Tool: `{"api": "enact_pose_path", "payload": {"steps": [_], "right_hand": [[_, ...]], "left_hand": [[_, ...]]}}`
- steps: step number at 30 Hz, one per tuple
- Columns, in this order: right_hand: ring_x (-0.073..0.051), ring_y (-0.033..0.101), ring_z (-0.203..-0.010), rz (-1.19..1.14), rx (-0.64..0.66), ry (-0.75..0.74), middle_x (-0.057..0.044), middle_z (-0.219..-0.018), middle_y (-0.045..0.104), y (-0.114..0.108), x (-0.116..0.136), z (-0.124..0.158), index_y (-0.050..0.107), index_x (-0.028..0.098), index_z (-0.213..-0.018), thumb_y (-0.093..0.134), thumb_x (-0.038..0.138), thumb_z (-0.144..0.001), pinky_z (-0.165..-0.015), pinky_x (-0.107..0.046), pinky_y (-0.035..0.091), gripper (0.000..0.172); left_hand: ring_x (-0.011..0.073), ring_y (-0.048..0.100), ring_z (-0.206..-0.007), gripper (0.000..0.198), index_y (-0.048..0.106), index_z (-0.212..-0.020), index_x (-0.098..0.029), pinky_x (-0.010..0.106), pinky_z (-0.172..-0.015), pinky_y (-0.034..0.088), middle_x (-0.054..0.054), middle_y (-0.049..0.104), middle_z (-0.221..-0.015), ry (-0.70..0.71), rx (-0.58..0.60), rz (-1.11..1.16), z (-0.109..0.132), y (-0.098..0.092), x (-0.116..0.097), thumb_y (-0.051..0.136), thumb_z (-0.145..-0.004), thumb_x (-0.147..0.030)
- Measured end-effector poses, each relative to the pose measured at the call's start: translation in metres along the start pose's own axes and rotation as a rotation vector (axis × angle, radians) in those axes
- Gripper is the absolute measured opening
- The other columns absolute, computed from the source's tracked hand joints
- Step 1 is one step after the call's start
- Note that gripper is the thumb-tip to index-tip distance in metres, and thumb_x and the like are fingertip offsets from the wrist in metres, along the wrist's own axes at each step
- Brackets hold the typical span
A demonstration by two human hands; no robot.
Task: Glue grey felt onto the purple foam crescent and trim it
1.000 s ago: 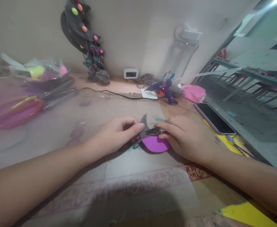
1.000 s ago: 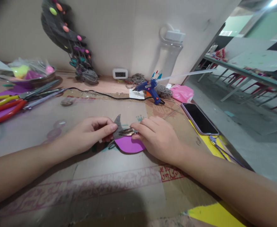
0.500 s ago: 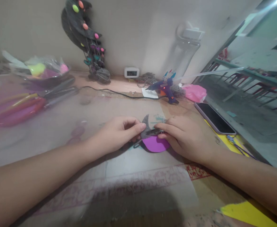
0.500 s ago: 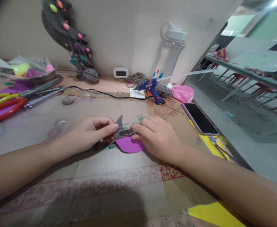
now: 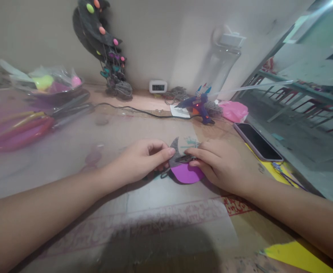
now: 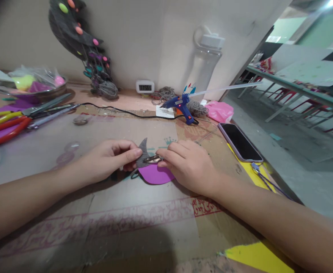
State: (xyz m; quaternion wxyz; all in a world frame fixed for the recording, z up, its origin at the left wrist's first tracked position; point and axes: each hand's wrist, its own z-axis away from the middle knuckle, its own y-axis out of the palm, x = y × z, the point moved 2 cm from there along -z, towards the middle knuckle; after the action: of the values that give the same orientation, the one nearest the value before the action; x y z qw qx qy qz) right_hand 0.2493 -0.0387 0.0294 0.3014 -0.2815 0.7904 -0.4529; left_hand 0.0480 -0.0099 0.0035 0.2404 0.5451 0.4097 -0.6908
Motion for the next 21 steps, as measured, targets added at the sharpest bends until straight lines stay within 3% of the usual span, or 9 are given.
{"api": "enact_pose_path", "payload": {"steps": [12,21], "right_hand": [[-0.015,0.051,-0.062,-0.013,0.001,-0.040,-0.004,-0.066,0.063,-0.0039,-0.0005,-0.0010,0.069,0.015,-0.096,0.048,0.026,-0.095,-0.057,-0.028,0.031,0.023],[-0.016,0.054,-0.065,-0.046,0.006,0.015,-0.006,-0.072,0.064,-0.0029,-0.0009,0.0015,0.068,0.014,-0.101,0.047,0.033,-0.095,-0.059,-0.028,0.034,0.028]], "left_hand": [[0.0077,0.047,-0.051,0.035,0.056,-0.070,-0.016,0.021,-0.048,0.036,-0.003,0.053,-0.059,0.018,0.027,0.009,-0.0004,0.0011,0.0008,0.050,-0.090,-0.044],[0.0073,0.046,-0.048,0.037,0.056,-0.070,-0.017,0.022,-0.046,0.035,-0.003,0.053,-0.060,0.014,0.003,0.013,0.0003,-0.0008,0.0022,0.050,-0.090,-0.047]]}}
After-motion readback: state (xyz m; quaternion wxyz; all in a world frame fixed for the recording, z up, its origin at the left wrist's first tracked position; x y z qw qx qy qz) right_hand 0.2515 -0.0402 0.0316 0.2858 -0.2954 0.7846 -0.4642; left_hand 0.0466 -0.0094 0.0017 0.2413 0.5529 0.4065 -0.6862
